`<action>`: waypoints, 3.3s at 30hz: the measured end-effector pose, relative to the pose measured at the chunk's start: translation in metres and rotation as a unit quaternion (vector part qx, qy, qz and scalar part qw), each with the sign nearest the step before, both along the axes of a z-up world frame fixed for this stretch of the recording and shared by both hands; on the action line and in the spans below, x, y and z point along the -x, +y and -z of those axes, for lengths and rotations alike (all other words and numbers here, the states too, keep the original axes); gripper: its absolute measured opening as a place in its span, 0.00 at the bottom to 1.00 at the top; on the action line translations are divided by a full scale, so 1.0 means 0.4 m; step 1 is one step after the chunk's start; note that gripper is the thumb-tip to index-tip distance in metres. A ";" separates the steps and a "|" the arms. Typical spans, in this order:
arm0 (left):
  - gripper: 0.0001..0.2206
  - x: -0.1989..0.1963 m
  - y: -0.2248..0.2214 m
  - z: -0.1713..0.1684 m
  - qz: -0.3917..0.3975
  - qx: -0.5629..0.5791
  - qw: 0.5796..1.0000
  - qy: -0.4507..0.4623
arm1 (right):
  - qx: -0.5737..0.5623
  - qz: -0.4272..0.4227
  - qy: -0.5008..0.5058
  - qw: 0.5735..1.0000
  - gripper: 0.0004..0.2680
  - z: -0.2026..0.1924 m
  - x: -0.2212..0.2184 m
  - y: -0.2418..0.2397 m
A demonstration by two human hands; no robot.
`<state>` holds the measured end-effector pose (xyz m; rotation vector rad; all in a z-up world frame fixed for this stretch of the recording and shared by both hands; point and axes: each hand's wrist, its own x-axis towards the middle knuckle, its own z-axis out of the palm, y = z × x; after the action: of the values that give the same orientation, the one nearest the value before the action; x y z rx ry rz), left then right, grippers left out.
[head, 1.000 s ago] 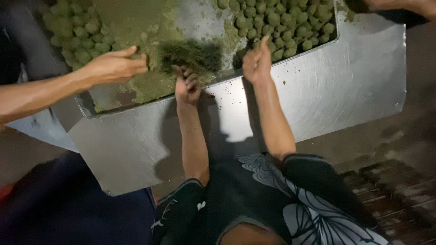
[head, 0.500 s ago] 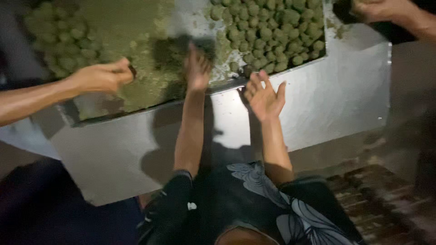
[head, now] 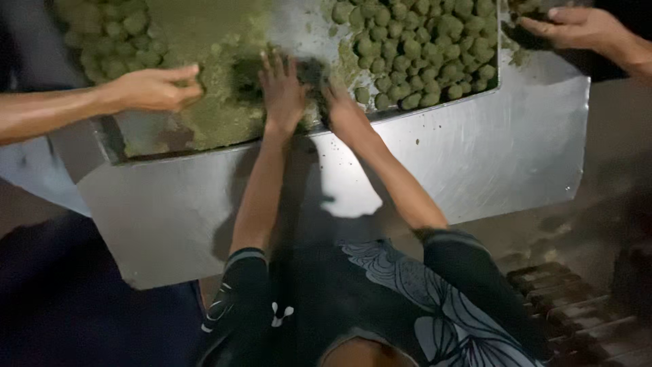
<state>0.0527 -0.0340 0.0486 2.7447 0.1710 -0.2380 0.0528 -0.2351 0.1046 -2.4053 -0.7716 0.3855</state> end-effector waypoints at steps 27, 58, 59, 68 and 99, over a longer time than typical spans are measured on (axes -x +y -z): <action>0.15 0.253 0.120 -0.048 -0.048 0.045 0.980 -0.187 | 0.159 -0.212 -0.119 0.957 0.21 0.177 -0.136 0.224; 0.28 0.100 0.055 -0.046 -0.266 0.909 0.321 -0.011 | -0.196 0.074 0.140 0.968 0.10 -0.063 -0.066 0.093; 0.24 0.062 0.027 -0.021 -0.251 0.909 0.333 -0.014 | -0.205 0.039 0.102 0.973 0.11 -0.080 -0.057 0.111; 0.18 -0.036 -0.027 0.155 -0.413 0.837 0.357 0.017 | -0.121 -0.015 0.041 0.992 0.12 -0.105 -0.120 0.183; 0.22 0.005 0.042 0.038 -0.366 0.901 0.232 0.001 | -0.617 0.347 0.605 0.365 0.11 0.088 -0.277 0.145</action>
<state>0.0507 -0.0172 0.0332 0.0675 0.5990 -0.0134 0.1635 -0.1771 0.0695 -0.3398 0.6097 0.6627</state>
